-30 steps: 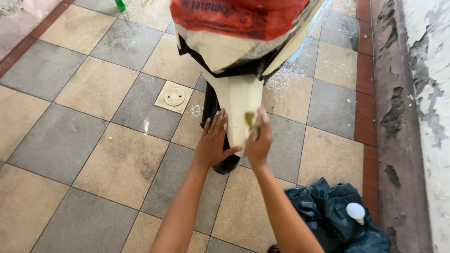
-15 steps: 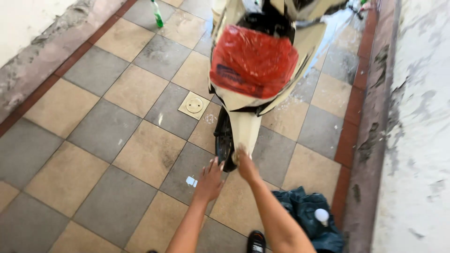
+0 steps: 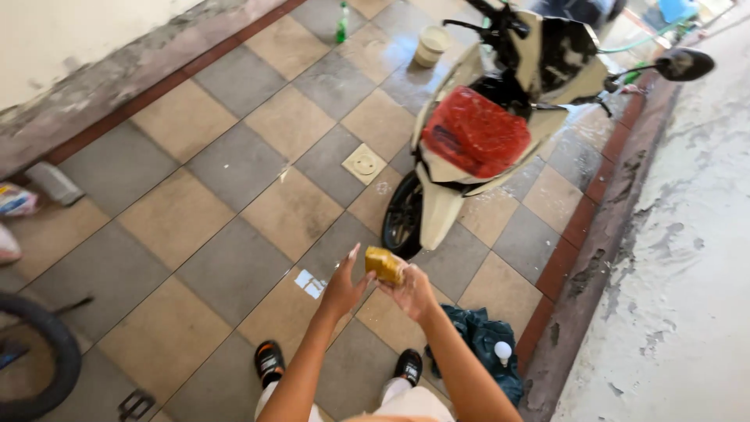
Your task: Scrubbing and cleaning the exterior parts of a scooter using a sponge and soapy water.
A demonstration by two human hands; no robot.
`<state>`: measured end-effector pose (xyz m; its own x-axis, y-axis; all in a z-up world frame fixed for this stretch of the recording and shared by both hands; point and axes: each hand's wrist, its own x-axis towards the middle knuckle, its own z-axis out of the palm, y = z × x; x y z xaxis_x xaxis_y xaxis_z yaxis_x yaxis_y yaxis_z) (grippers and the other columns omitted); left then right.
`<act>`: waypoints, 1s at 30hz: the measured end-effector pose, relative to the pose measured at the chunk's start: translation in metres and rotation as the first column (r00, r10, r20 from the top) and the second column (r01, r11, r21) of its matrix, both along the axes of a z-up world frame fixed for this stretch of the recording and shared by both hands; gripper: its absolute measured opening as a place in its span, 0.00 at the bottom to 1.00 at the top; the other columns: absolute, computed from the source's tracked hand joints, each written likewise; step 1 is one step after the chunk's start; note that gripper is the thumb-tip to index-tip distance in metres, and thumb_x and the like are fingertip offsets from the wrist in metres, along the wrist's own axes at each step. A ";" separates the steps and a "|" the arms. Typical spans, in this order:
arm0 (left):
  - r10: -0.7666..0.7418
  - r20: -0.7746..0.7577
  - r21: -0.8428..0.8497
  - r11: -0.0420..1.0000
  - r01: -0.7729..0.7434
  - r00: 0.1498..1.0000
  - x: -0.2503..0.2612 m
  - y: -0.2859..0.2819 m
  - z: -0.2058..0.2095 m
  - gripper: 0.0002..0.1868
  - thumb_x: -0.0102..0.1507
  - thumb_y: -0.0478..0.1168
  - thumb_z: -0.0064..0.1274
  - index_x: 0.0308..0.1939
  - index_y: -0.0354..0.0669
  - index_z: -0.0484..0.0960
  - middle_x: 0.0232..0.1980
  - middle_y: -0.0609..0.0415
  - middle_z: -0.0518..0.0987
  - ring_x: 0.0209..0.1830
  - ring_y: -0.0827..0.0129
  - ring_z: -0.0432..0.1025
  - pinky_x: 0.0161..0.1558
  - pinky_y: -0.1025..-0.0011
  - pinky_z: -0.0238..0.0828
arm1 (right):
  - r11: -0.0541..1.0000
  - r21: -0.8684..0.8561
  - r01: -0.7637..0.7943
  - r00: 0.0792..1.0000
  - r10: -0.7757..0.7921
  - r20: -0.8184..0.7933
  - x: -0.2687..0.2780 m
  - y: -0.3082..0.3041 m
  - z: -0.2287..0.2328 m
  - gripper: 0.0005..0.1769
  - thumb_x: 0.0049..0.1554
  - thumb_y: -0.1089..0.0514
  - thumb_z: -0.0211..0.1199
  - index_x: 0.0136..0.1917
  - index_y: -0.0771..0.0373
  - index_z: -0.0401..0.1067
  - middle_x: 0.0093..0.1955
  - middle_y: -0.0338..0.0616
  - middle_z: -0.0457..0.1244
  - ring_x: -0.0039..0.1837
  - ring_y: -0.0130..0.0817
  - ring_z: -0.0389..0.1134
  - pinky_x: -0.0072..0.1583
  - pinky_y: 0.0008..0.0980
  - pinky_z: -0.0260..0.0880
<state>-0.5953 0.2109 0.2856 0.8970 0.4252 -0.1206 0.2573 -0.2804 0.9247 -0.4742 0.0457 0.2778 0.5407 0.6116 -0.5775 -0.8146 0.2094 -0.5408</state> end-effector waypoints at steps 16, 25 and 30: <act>0.289 0.225 -0.632 0.770 -0.086 0.930 -0.116 0.258 0.057 0.19 0.62 0.36 0.65 0.54 0.33 0.78 0.50 0.51 0.83 0.49 0.71 0.78 0.51 0.70 0.78 | 0.956 -0.267 -0.121 0.894 0.222 0.388 -0.128 0.246 0.094 0.21 0.61 0.51 0.62 0.64 0.62 0.73 0.59 0.41 0.68 0.62 0.34 0.69 0.63 0.36 0.71; 0.278 0.037 -0.795 0.590 -0.140 0.960 -0.065 0.337 0.044 0.20 0.64 0.43 0.60 0.56 0.37 0.79 0.51 0.52 0.83 0.49 0.68 0.79 0.50 0.66 0.81 | 0.966 -0.090 -0.240 0.926 0.256 0.276 -0.075 0.331 0.101 0.22 0.63 0.49 0.61 0.66 0.62 0.70 0.59 0.40 0.67 0.60 0.31 0.68 0.59 0.35 0.70; 0.325 0.027 -0.764 0.617 -0.190 0.945 0.003 0.398 0.025 0.19 0.64 0.43 0.61 0.55 0.39 0.76 0.49 0.54 0.81 0.49 0.69 0.79 0.49 0.66 0.83 | 0.971 -0.059 -0.232 0.940 0.239 0.242 0.006 0.388 0.067 0.21 0.62 0.50 0.61 0.65 0.63 0.71 0.60 0.41 0.68 0.60 0.31 0.69 0.60 0.32 0.72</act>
